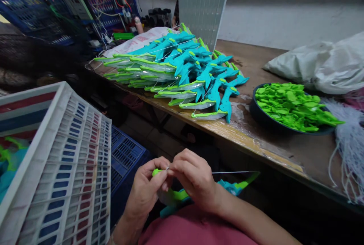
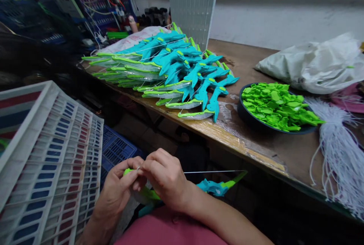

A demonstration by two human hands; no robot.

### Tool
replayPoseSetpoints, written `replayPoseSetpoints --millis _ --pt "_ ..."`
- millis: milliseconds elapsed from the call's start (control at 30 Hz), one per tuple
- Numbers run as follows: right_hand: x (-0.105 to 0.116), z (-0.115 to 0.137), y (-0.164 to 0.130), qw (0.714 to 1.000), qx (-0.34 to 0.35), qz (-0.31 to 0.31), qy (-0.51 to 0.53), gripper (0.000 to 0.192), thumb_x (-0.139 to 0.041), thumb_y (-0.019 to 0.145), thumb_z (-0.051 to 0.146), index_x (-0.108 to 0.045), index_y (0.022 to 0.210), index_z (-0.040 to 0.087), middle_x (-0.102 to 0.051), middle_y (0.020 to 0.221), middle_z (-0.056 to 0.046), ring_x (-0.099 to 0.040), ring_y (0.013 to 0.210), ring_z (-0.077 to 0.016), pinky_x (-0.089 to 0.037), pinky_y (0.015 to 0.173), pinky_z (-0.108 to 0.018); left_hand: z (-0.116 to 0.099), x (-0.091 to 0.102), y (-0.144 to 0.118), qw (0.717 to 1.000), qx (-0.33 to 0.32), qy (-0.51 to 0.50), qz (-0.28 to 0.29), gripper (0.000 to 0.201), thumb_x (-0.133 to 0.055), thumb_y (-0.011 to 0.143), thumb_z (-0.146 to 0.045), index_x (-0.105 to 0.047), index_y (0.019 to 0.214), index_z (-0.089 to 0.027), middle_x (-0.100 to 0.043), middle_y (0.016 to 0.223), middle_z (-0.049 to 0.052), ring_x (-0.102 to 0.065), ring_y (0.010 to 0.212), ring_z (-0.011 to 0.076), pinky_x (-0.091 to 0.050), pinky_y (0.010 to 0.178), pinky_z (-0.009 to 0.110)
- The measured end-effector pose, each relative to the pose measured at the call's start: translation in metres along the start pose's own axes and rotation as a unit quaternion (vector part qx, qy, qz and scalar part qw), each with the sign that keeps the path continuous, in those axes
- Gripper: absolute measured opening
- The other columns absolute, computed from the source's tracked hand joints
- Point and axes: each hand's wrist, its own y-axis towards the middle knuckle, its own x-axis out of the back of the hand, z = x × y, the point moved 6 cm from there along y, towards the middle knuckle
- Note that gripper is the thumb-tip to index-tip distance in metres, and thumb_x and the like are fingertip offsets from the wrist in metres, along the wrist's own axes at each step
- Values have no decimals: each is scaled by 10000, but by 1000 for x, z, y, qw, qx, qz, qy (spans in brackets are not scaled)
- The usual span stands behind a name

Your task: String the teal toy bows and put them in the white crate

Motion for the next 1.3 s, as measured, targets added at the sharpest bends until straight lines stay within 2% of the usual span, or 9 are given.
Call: replayPoseSetpoints --millis 167,367,600,700,833,967,1067,1167,1300 --pt "-1 12 -2 994 76 -8 -82 137 -505 1031 83 -636 1060 107 -661 881 -94 -546 774 -157 -496 651 -273 -3 0 0 1000 -2 -4 -5 200 -810 855 -317 -714 752 -174 -578 686 -27 -495 528 65 -418 520 169" --pt "-7 17 2 974 106 33 -195 242 -441 1037 120 -606 863 152 -575 719 -49 -460 677 -166 -438 609 -309 0 4 1 1000 1 10 -27 209 -861 813 -320 -730 737 -175 -604 717 -25 -502 519 57 -402 489 153" --pt "3 8 -2 995 39 -37 -89 130 -523 946 51 -571 900 162 -596 801 -59 -510 731 -156 -439 625 -280 1 0 2 1000 -10 -16 -4 132 -819 848 -254 -748 761 -185 -624 730 -23 -530 516 58 -437 511 160" --pt "4 7 -2 998 12 -11 -58 67 -563 955 91 -603 980 139 -625 871 -83 -556 790 -169 -476 665 -285 0 2 3 1000 -4 -17 -11 169 -821 845 -270 -735 731 -178 -619 727 -22 -521 526 56 -434 513 150" --pt "0 4 1 999 -12 39 -23 162 -607 1004 175 -638 1153 119 -666 968 -100 -596 852 -177 -506 714 -287 1 5 4 1000 4 1 -17 197 -852 820 -323 -745 746 -175 -613 735 -13 -538 603 70 -447 557 139" --pt "5 1 5 997 -43 64 7 92 -575 1038 172 -654 996 151 -645 850 -41 -591 763 -137 -467 670 -247 4 0 6 1000 -5 0 13 224 -805 872 -342 -713 751 -177 -573 710 -29 -484 503 50 -401 492 159" --pt "15 7 5 990 -53 107 -68 194 -515 1060 189 -610 894 157 -617 806 -31 -558 712 -134 -420 625 -252 6 -3 10 999 -18 1 27 250 -788 892 -318 -667 725 -175 -544 705 -37 -467 473 41 -370 467 164" --pt "24 18 -2 972 -20 137 -188 297 -401 1080 161 -578 842 158 -595 778 -34 -516 671 -136 -373 581 -266 8 -11 17 996 -11 11 89 283 -775 905 -328 -633 721 -167 -532 720 -31 -449 468 35 -342 458 167" --pt "30 30 -12 936 87 70 -334 370 -357 1050 71 -499 728 186 -519 648 3 -466 565 -126 -301 508 -283 7 -27 27 983 -13 21 180 361 -777 895 -386 -595 689 -153 -535 728 -8 -448 466 38 -347 458 178"
